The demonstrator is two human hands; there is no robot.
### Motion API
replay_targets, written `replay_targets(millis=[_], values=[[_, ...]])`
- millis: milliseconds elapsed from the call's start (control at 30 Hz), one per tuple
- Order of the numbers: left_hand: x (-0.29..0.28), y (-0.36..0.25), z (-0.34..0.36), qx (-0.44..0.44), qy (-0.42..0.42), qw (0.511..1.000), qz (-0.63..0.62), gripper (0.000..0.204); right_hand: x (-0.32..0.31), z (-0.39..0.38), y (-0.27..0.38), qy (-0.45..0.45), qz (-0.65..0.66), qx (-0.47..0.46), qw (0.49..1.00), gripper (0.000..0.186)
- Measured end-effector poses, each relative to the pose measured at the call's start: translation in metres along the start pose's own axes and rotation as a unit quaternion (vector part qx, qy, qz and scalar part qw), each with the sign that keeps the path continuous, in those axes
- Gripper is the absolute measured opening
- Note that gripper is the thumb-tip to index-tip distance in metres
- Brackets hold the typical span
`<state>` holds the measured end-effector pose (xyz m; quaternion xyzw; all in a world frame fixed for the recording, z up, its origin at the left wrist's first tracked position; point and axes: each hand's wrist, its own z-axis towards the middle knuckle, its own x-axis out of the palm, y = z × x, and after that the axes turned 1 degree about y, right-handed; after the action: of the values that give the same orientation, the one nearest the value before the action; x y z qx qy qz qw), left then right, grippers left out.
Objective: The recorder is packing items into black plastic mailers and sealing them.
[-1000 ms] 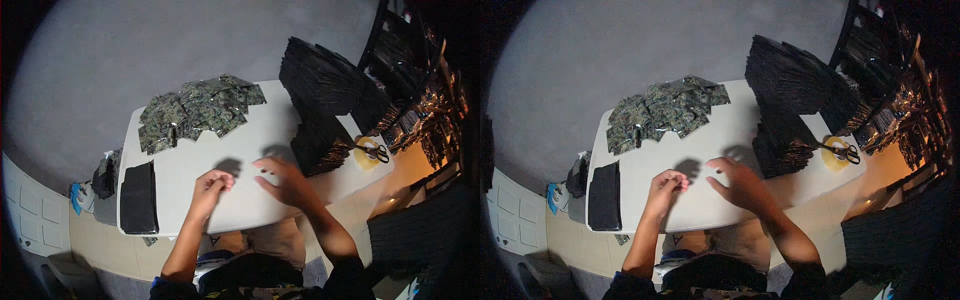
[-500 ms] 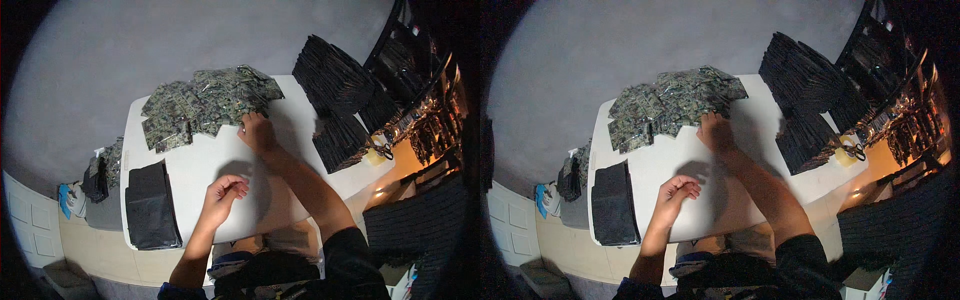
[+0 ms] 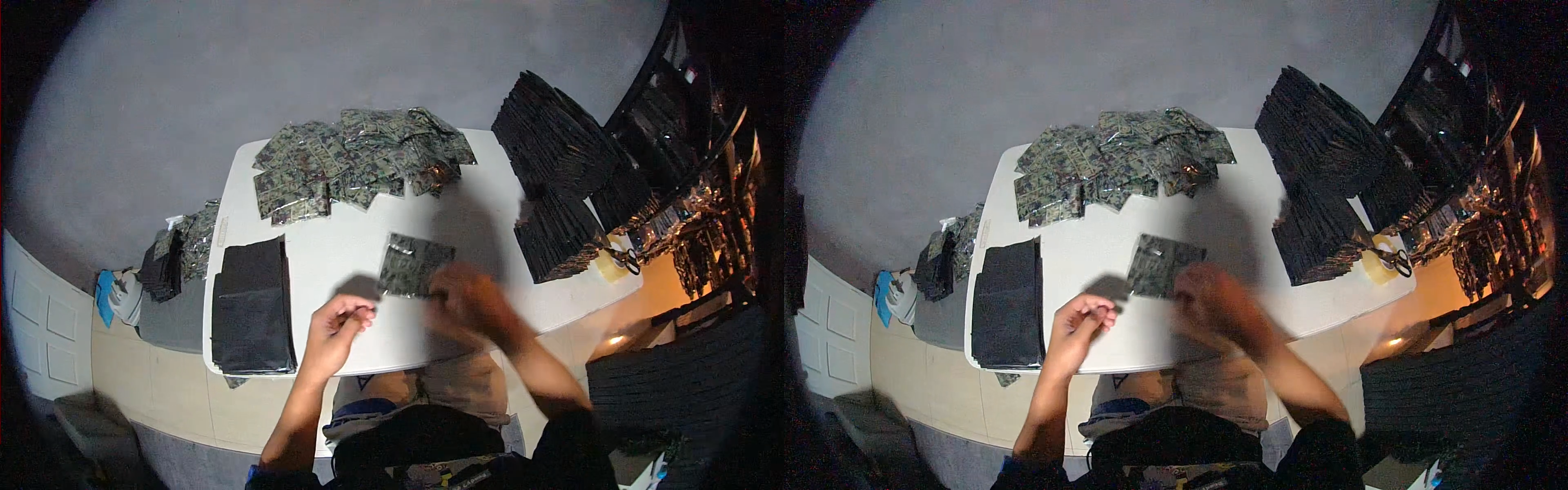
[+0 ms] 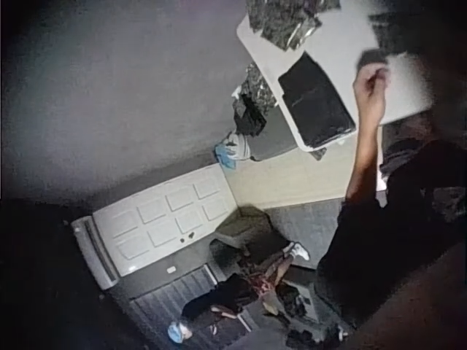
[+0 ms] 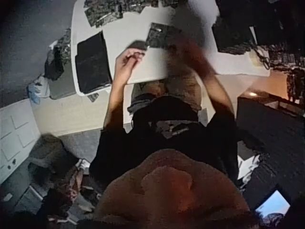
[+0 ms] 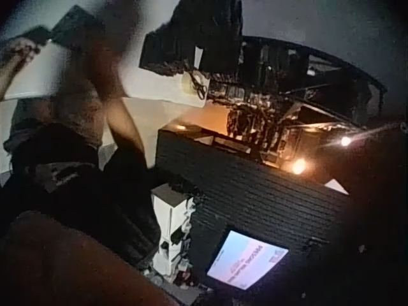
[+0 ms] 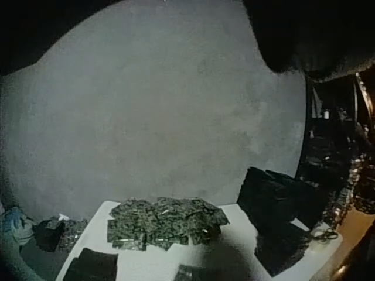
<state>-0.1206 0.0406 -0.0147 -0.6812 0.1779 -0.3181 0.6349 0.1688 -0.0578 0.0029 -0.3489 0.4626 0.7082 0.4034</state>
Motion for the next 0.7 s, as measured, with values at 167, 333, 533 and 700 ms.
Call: replay_targets(millis=[167, 333, 533, 700], values=[[0.033, -0.007, -0.004, 0.033, -0.081, 0.978, 0.190, 0.016, -0.010, -0.043, 0.023, -0.052, 0.062, 0.044, 0.996, 0.036], [0.067, -0.008, 0.029, 0.246, 0.014, 0.789, 0.563, 0.044, 0.018, -0.015, 0.021, -0.101, 0.071, 0.131, 0.984, 0.055], [0.087, 0.021, 0.059, 0.160, 0.098, 0.728, 0.659, 0.087, 0.054, -0.006, 0.010, 0.015, -0.145, 0.132, 0.981, 0.076], [0.082, 0.022, 0.058, 0.162, 0.093, 0.710, 0.678, 0.085, 0.045, -0.006, 0.014, 0.049, -0.111, 0.147, 0.982, 0.078]])
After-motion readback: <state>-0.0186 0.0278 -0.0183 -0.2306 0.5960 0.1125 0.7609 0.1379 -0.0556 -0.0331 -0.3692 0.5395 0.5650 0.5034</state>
